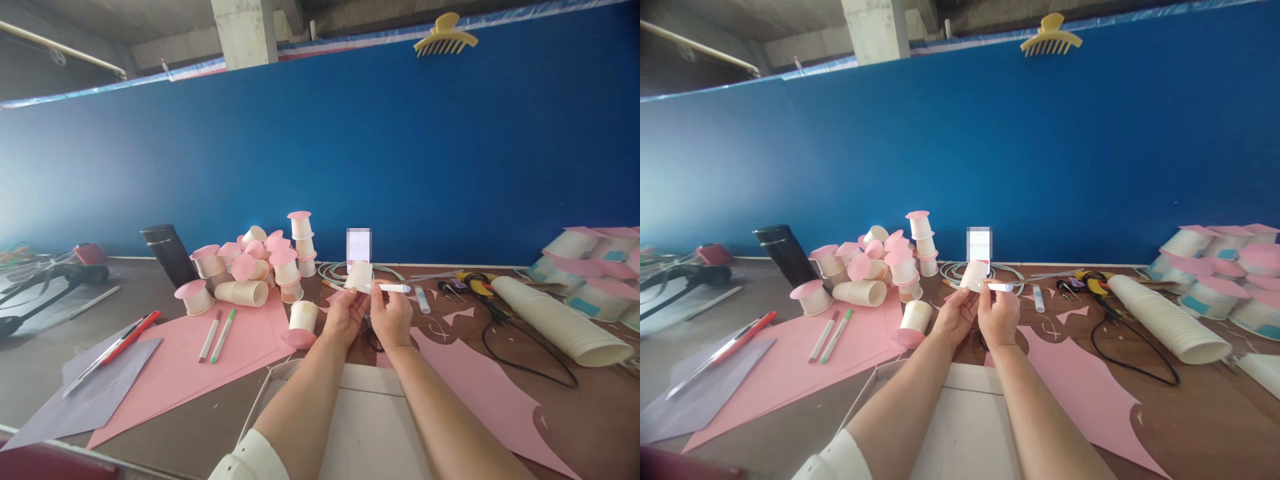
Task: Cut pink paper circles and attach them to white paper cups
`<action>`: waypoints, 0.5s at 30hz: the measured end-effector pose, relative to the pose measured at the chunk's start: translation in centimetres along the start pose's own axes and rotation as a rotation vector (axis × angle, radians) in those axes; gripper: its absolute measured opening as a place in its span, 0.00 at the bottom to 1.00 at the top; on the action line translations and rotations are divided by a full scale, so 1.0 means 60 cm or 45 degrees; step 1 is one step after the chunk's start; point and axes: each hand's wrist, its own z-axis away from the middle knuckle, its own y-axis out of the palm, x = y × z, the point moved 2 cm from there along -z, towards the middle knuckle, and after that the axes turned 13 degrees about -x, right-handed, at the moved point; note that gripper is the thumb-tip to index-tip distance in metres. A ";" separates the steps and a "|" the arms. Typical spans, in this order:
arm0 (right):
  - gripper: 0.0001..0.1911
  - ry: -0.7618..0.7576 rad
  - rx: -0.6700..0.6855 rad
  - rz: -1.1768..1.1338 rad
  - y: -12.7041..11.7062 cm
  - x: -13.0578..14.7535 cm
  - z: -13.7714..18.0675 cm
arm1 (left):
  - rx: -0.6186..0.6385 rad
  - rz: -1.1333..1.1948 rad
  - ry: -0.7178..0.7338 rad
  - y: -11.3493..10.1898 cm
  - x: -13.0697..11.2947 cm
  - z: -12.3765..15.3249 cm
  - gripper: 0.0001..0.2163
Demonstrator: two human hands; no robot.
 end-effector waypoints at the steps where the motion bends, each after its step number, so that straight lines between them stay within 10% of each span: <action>1: 0.15 0.000 0.003 0.001 0.000 0.000 0.000 | 0.000 0.002 0.001 0.000 0.000 0.000 0.03; 15: 0.16 -0.009 0.006 0.012 -0.001 0.004 0.000 | -0.029 0.014 -0.003 0.000 0.000 0.001 0.03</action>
